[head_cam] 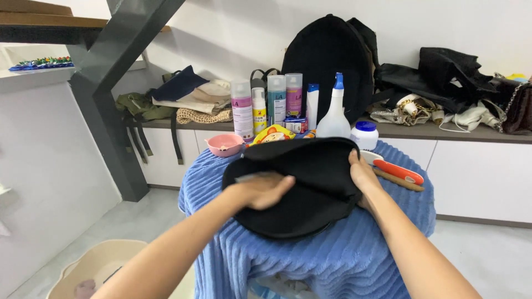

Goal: Cleaning and finishing a black leather bag using a cloth and a lint roller on a workspace.

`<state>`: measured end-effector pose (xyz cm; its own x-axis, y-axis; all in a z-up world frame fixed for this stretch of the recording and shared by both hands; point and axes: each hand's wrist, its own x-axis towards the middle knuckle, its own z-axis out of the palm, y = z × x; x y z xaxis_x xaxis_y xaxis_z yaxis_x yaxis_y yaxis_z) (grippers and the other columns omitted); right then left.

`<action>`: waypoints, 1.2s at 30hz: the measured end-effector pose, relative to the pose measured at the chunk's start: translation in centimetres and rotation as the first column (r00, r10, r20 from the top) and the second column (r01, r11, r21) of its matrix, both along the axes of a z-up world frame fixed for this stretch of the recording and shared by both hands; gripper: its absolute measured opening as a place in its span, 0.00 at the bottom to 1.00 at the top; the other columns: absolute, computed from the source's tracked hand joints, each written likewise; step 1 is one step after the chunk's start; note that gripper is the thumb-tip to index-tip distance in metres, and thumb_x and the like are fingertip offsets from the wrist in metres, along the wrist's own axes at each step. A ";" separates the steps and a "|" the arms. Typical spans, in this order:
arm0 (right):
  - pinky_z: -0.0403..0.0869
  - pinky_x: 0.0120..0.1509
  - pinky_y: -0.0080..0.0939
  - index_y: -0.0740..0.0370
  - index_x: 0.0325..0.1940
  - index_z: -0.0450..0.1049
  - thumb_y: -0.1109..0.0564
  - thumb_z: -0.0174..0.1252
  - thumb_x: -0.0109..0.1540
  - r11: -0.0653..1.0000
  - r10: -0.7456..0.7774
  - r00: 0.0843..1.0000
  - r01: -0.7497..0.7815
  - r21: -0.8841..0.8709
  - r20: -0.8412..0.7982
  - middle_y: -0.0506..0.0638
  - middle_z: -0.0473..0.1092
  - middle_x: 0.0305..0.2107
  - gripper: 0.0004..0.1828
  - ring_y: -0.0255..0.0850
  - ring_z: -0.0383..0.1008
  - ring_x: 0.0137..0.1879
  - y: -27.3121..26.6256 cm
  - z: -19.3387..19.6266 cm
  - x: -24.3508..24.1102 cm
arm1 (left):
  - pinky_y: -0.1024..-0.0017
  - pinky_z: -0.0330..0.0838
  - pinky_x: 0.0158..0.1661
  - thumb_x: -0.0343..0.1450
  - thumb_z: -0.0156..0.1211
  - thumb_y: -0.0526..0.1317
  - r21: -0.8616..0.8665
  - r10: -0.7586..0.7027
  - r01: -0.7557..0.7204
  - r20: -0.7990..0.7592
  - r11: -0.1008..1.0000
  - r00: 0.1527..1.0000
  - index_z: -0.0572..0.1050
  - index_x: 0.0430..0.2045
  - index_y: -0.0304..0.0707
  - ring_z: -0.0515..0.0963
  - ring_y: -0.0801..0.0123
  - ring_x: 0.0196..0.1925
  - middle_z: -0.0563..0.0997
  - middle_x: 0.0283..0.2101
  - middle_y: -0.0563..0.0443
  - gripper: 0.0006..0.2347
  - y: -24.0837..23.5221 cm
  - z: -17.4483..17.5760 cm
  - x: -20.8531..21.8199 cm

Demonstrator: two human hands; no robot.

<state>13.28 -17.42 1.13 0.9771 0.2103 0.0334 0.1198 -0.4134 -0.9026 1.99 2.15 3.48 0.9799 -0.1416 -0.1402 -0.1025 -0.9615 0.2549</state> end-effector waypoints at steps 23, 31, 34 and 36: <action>0.50 0.81 0.58 0.55 0.77 0.58 0.30 0.32 0.71 0.999 0.026 0.993 -0.022 -0.042 0.114 0.66 0.57 0.71 0.39 0.55 0.50 0.78 -0.2 -5.1 8.2 | 0.51 0.41 0.74 0.70 0.13 0.69 0.109 0.268 -0.276 0.080 0.955 0.960 0.53 0.71 0.31 0.52 0.43 0.78 0.57 0.73 0.26 0.44 1.3 -2.1 -1.4; 0.52 0.80 0.58 0.54 0.77 0.59 0.31 0.34 0.72 1.000 0.010 0.995 -0.008 -0.015 0.101 0.65 0.56 0.71 0.37 0.54 0.50 0.78 -0.3 -4.2 6.5 | 0.42 0.42 0.72 0.79 0.22 0.52 -0.453 -0.198 0.184 0.017 0.873 0.980 0.60 0.64 0.14 0.52 0.26 0.72 0.57 0.69 0.14 0.32 -1.3 0.8 -8.3; 0.52 0.80 0.57 0.56 0.76 0.60 0.32 0.34 0.72 1.000 0.024 0.991 -0.024 -0.004 0.128 0.66 0.57 0.70 0.37 0.55 0.51 0.78 -0.1 -4.5 6.7 | 0.50 0.45 0.74 0.74 0.12 0.61 -0.117 0.098 -0.092 0.053 0.989 0.994 0.67 0.62 0.27 0.60 0.44 0.74 0.68 0.66 0.28 0.40 3.7 -0.3 -6.1; 0.53 0.80 0.57 0.56 0.76 0.61 0.32 0.35 0.72 1.000 0.028 0.991 -0.026 -0.015 0.132 0.66 0.58 0.70 0.36 0.55 0.51 0.78 -0.2 -4.6 7.2 | 0.51 0.40 0.75 0.73 0.07 0.64 -0.034 0.147 -0.145 0.049 0.989 0.988 0.63 0.65 0.29 0.55 0.44 0.76 0.63 0.69 0.29 0.42 3.4 -1.4 -4.0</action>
